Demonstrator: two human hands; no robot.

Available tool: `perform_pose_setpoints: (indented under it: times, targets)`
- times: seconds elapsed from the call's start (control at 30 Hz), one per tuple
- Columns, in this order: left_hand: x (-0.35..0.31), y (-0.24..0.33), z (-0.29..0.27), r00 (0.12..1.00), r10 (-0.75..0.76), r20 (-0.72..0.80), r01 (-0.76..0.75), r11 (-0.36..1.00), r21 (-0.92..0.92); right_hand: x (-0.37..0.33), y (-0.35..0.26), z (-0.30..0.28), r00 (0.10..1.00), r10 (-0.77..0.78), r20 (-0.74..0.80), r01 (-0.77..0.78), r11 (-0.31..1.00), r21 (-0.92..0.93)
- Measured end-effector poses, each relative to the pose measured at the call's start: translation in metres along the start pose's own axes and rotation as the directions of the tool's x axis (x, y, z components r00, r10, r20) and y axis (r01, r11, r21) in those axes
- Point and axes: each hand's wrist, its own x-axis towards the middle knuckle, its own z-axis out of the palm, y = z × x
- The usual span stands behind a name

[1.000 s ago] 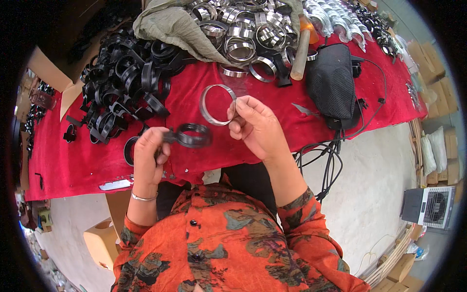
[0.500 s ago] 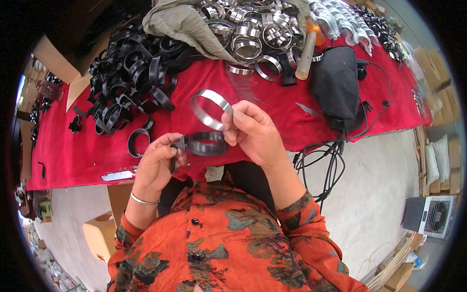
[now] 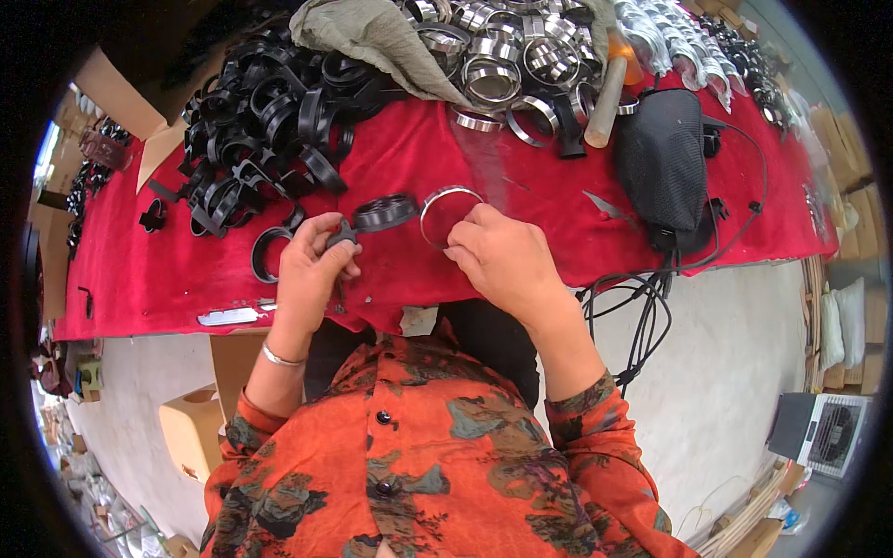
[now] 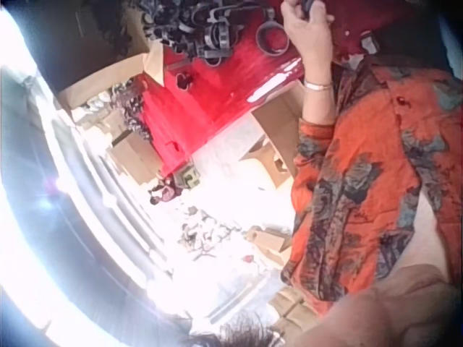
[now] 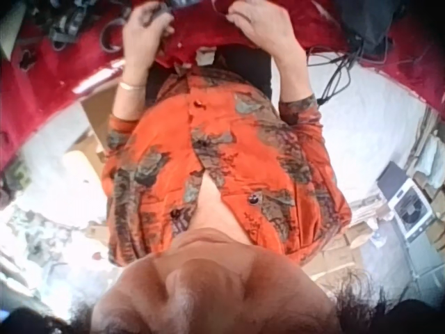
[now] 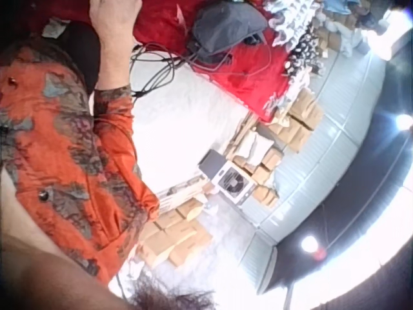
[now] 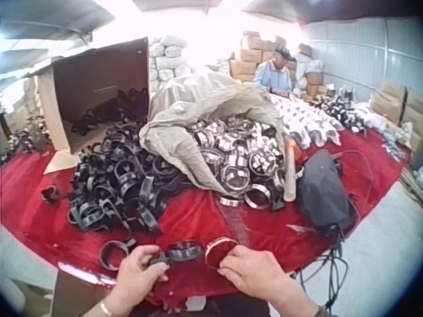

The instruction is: Assembling metal rings into black plastic housings at a work table in a manufacturing environment.

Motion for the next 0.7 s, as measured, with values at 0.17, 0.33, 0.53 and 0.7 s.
perform_pose_setpoints:
  times: [0.17,0.33,0.53,0.7]
  targets:
    - [0.006,0.019,-0.004,0.926,-0.290,0.241,0.360,0.871,-0.334,0.006,-0.014,0.014,0.994,0.068,-0.085,-0.053,0.985,0.167]
    - [0.011,0.009,-0.004,0.880,-0.222,0.419,0.410,0.801,-0.436,0.010,-0.010,0.028,0.974,0.100,-0.203,-0.070,0.986,0.151]
    - [-0.006,0.018,0.001,0.971,-0.026,0.237,0.128,0.894,-0.429,0.009,-0.017,-0.009,0.927,0.356,0.117,-0.189,0.173,0.967]
    - [-0.021,0.034,0.005,0.984,0.113,0.135,-0.058,0.932,-0.359,0.008,-0.005,0.002,0.931,0.279,0.237,-0.108,-0.411,0.905]
